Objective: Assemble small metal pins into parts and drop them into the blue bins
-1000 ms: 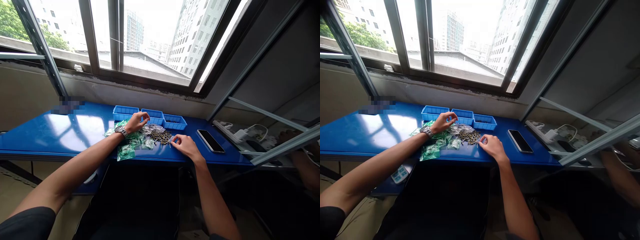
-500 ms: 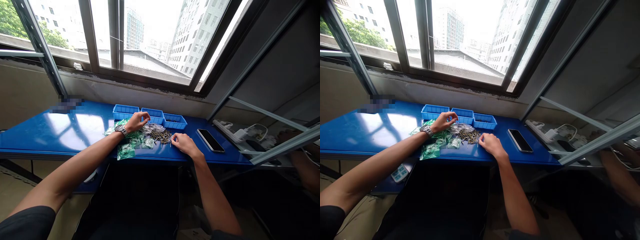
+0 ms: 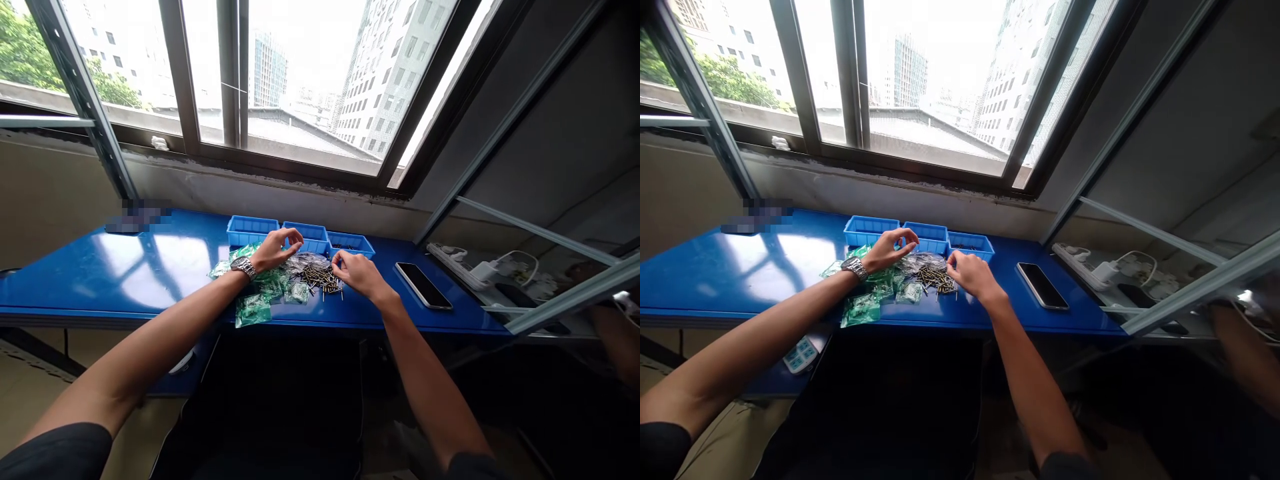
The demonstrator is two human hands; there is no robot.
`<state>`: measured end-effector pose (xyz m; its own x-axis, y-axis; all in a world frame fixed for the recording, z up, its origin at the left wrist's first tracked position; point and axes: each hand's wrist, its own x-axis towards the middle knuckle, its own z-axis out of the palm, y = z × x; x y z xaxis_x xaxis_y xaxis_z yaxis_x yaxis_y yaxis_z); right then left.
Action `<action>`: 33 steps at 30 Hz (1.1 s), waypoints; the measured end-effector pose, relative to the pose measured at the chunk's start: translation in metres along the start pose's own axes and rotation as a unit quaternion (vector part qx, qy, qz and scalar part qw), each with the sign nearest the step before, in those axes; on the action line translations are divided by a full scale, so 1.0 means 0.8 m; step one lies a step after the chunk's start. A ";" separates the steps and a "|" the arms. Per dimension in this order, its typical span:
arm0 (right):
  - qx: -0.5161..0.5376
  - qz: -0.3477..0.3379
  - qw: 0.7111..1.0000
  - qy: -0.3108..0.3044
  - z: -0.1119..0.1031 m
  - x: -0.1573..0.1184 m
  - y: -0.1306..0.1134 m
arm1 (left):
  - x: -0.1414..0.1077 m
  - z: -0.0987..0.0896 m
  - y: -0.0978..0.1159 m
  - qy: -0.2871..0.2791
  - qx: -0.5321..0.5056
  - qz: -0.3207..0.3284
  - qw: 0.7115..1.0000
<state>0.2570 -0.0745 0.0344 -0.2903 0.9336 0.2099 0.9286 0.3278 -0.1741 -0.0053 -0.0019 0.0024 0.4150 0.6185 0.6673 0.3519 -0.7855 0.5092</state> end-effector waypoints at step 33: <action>0.136 -0.175 0.975 0.013 0.026 0.100 -0.027 | 0.002 -0.002 -0.005 0.024 -0.006 -0.010 1.000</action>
<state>0.2089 -0.0039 0.0346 -0.5686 0.7549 0.3268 0.6768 0.6551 -0.3358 -0.0075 0.0023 0.0022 0.3677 0.6322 0.6820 0.3492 -0.7736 0.5288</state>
